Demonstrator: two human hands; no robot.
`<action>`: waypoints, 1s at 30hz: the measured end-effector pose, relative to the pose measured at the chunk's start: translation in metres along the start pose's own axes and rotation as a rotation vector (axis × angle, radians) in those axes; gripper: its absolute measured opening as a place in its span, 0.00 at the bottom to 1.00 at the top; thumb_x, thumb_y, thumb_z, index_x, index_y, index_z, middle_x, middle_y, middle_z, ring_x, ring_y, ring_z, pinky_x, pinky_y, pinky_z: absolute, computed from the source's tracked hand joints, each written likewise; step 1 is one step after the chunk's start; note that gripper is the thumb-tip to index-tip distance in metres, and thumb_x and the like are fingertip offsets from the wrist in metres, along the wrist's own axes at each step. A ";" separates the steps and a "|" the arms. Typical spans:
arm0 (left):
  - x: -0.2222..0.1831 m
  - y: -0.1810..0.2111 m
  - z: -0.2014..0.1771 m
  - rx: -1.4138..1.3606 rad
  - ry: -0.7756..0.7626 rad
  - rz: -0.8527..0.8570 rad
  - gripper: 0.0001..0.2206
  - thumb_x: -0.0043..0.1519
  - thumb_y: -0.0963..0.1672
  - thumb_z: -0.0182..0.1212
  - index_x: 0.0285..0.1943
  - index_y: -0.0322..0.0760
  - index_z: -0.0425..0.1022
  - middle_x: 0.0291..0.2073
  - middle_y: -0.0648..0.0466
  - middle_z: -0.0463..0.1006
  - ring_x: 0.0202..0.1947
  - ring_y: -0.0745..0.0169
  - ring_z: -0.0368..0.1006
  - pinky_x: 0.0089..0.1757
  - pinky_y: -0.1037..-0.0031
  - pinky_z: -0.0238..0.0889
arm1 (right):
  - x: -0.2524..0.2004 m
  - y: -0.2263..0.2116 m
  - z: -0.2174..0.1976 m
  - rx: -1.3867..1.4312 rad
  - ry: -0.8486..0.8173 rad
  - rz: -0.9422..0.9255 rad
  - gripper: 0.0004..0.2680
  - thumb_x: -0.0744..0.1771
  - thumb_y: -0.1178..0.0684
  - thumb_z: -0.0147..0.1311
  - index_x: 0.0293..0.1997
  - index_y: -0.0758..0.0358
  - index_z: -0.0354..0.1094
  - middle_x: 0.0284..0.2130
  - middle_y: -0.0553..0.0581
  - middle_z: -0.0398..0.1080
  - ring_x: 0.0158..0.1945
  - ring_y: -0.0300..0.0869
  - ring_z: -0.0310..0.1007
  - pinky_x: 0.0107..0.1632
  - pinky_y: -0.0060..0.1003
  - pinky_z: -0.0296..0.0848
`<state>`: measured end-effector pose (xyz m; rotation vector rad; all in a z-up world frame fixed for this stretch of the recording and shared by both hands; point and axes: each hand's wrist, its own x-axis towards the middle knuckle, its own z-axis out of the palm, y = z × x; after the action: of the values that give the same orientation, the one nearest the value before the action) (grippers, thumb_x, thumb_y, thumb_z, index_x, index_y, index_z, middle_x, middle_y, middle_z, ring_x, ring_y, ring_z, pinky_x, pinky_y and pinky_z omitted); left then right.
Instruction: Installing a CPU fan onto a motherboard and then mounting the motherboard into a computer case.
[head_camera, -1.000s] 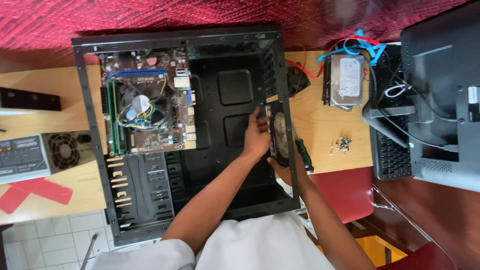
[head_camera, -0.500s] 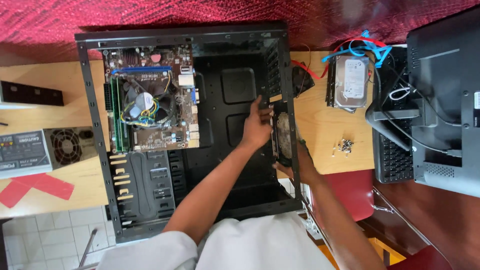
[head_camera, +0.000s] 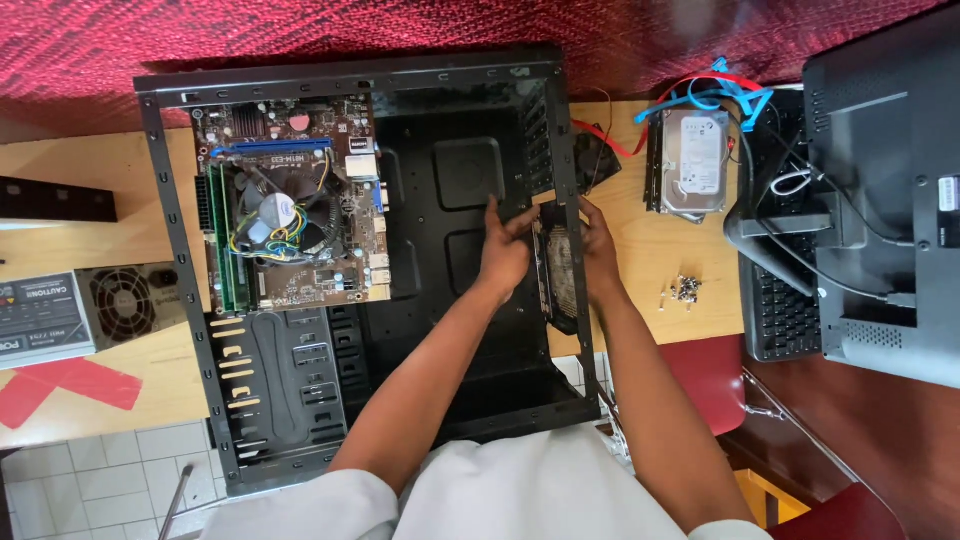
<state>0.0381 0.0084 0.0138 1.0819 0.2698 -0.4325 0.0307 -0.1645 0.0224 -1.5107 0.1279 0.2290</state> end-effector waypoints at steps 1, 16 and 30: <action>-0.001 0.002 0.001 -0.002 -0.001 0.001 0.46 0.56 0.28 0.39 0.83 0.40 0.20 0.70 0.38 0.67 0.72 0.37 0.58 0.65 0.49 0.53 | 0.001 -0.003 -0.001 -0.002 0.000 -0.001 0.30 0.67 0.39 0.60 0.76 0.55 0.50 0.60 0.65 0.69 0.67 0.53 0.65 0.63 0.48 0.63; -0.019 0.037 0.015 0.241 -0.032 -0.119 0.32 0.62 0.33 0.44 0.80 0.29 0.45 0.72 0.32 0.61 0.73 0.27 0.52 0.66 0.39 0.53 | 0.008 0.005 -0.002 -0.100 0.042 0.013 0.20 0.71 0.41 0.52 0.71 0.54 0.61 0.62 0.63 0.67 0.67 0.58 0.63 0.65 0.53 0.56; 0.049 -0.071 -0.025 0.405 -0.092 0.011 0.35 0.58 0.32 0.46 0.80 0.35 0.56 0.71 0.32 0.59 0.66 0.28 0.62 0.63 0.44 0.62 | -0.002 0.054 -0.016 -0.091 -0.044 0.163 0.20 0.73 0.44 0.45 0.76 0.52 0.55 0.70 0.59 0.59 0.73 0.59 0.54 0.72 0.59 0.48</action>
<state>0.0481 -0.0072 -0.0737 1.4543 0.0951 -0.5391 0.0176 -0.1779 -0.0303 -1.5856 0.2080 0.4031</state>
